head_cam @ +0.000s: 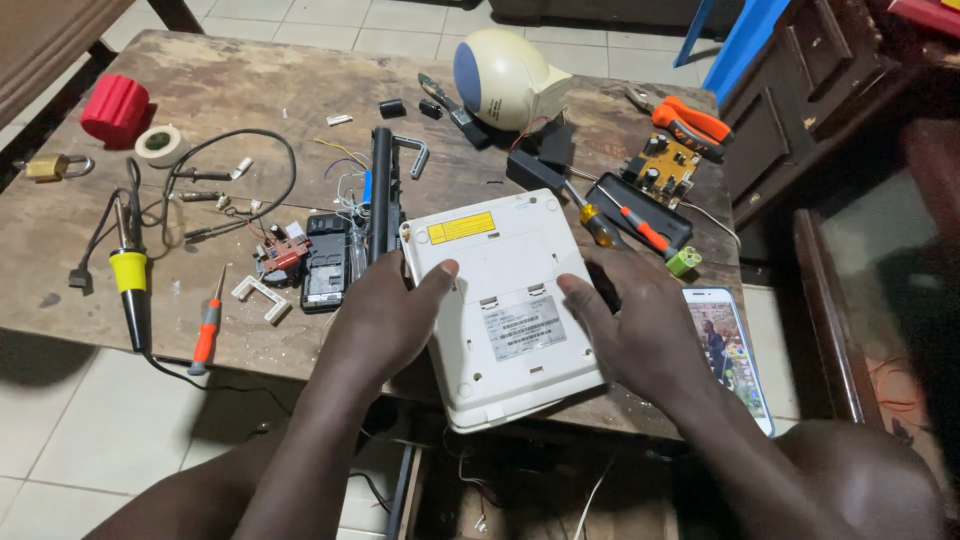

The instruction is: The person uses a screwdriver to remove screws from the back of a white calculator, then opens the casing to reveal internal components. They handle a small black cylindrical object and later use pliers to adjust parts inside the device.

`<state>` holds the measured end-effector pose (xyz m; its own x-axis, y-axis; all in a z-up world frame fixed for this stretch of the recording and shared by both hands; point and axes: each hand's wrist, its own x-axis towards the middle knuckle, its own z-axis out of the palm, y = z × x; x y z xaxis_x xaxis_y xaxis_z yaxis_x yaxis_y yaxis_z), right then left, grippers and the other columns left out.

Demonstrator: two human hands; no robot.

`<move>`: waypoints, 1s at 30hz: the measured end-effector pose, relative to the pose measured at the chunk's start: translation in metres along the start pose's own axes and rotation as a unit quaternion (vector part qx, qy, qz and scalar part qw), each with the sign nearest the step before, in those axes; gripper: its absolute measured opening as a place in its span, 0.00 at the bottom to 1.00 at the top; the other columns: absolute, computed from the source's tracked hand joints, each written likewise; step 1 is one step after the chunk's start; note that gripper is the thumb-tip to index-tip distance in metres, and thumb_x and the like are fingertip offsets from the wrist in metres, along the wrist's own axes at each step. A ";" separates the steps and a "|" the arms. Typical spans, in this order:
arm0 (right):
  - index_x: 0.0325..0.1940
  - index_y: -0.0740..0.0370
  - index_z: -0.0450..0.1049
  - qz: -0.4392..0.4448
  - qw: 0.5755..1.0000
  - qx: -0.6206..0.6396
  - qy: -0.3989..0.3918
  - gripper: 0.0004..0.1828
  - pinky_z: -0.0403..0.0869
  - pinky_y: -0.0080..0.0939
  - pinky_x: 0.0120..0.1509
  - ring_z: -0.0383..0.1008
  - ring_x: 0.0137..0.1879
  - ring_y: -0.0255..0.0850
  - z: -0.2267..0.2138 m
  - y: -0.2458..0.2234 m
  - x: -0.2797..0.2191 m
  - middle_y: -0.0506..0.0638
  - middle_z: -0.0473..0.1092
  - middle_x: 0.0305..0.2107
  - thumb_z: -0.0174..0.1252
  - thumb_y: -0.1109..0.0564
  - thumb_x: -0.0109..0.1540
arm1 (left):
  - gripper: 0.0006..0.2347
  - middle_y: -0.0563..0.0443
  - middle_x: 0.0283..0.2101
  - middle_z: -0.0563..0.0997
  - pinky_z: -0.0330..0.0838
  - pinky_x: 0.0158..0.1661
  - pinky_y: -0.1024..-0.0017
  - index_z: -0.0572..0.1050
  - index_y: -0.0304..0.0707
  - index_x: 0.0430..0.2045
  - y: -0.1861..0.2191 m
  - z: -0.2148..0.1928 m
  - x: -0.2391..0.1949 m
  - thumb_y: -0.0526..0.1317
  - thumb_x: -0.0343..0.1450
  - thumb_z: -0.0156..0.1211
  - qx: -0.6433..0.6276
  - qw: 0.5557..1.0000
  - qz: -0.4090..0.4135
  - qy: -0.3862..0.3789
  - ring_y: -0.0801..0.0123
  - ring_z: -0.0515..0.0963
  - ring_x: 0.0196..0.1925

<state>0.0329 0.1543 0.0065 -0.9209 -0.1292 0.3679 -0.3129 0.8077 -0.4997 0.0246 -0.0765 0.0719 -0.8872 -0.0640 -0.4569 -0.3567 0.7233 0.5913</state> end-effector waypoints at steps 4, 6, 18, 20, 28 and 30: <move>0.67 0.67 0.66 0.078 0.993 0.049 -0.078 0.42 0.65 0.69 0.68 0.68 0.62 0.71 -0.014 -0.036 -0.001 0.71 0.71 0.51 0.58 0.31 0.62 | 0.34 0.20 0.59 0.72 0.75 0.52 0.41 0.59 0.22 0.67 -0.016 -0.003 0.011 0.58 0.76 0.43 -0.122 0.992 0.012 0.014 0.35 0.74 0.63; 0.70 0.67 0.63 0.104 0.987 0.064 -0.100 0.48 0.62 0.69 0.72 0.64 0.67 0.72 -0.012 -0.039 0.001 0.73 0.68 0.55 0.60 0.29 0.59 | 0.32 0.19 0.57 0.72 0.76 0.50 0.41 0.59 0.20 0.67 -0.012 -0.007 0.011 0.56 0.77 0.41 -0.158 0.987 0.016 0.016 0.36 0.77 0.61; 0.75 0.46 0.58 0.269 0.944 0.157 -0.106 0.57 0.64 0.54 0.71 0.61 0.73 0.49 -0.020 -0.060 0.002 0.53 0.58 0.72 0.64 0.31 0.43 | 0.16 0.47 0.45 0.81 0.70 0.30 0.67 0.66 0.53 0.61 0.015 0.009 -0.009 0.40 0.77 0.48 -0.551 0.833 -0.007 0.052 0.66 0.77 0.38; 0.77 0.49 0.54 0.275 0.920 0.262 -0.091 0.61 0.67 0.39 0.70 0.68 0.68 0.35 -0.022 -0.065 0.002 0.48 0.64 0.68 0.67 0.36 0.42 | 0.20 0.45 0.49 0.83 0.77 0.46 0.66 0.68 0.51 0.61 0.024 0.006 -0.022 0.42 0.72 0.53 -0.586 0.806 0.032 0.077 0.64 0.81 0.49; 0.81 0.55 0.45 0.120 0.760 0.616 -0.167 0.73 0.70 0.47 0.59 0.65 0.64 0.42 -0.005 -0.051 -0.013 0.54 0.62 0.66 0.67 0.16 0.45 | 0.37 0.60 0.28 0.70 0.70 0.35 0.77 0.64 0.40 0.69 0.026 0.015 -0.034 0.46 0.62 0.67 -0.553 0.790 0.241 0.115 0.77 0.72 0.32; 0.80 0.58 0.47 0.111 0.722 0.659 -0.180 0.72 0.73 0.39 0.47 0.71 0.50 0.37 0.002 -0.046 -0.016 0.52 0.69 0.58 0.69 0.16 0.47 | 0.34 0.64 0.23 0.62 0.58 0.25 0.85 0.65 0.40 0.69 0.027 0.016 -0.037 0.43 0.64 0.66 -0.516 0.796 0.293 0.123 0.85 0.60 0.23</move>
<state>0.0613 0.1185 0.0224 -0.9087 -0.4137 0.0554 0.1202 -0.3865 -0.9144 0.0524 -0.0437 0.0936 -0.9748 -0.1476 0.1670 0.2014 -0.2621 0.9438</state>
